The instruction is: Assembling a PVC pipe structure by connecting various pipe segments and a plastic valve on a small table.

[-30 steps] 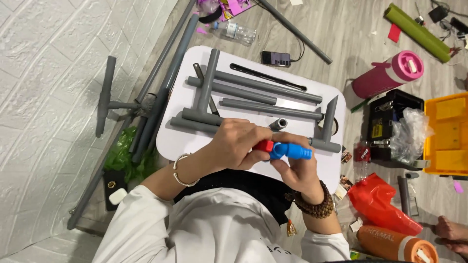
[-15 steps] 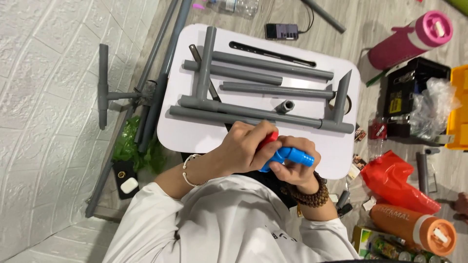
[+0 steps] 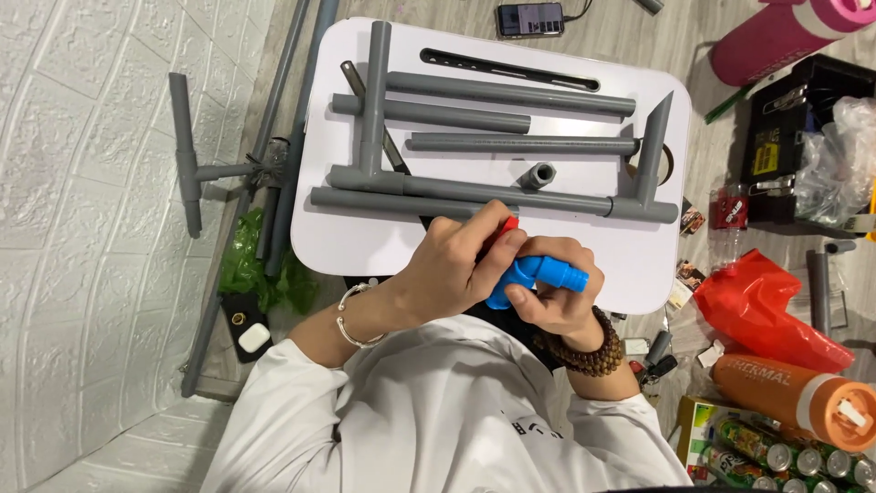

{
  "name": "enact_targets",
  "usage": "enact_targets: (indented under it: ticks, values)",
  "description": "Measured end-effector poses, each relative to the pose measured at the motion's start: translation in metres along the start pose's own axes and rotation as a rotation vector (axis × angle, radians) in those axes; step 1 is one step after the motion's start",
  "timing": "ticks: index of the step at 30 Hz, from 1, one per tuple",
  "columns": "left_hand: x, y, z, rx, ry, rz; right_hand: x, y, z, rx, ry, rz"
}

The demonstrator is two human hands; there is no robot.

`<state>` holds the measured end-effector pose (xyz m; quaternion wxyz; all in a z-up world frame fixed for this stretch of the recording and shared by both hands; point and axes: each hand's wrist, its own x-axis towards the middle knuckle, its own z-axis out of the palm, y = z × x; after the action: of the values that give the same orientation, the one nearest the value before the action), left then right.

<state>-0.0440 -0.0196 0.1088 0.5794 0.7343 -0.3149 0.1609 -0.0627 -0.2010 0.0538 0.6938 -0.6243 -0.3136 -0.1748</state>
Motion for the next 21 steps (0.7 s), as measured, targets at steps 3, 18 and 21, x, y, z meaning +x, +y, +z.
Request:
enact_targets:
  ticks: [3, 18, 21]
  values:
    - [0.002, 0.003, -0.002, -0.001, 0.0, -0.004, 0.006, -0.006, 0.001, -0.022, -0.001, -0.013]
    - [-0.005, -0.008, -0.001, 0.017, -0.015, 0.021, -0.001, 0.0, -0.001, 0.061, -0.11, 0.079]
    - [-0.009, -0.013, -0.001, 0.02, -0.055, -0.018, 0.023, -0.021, 0.004, -0.079, -0.221, 0.103]
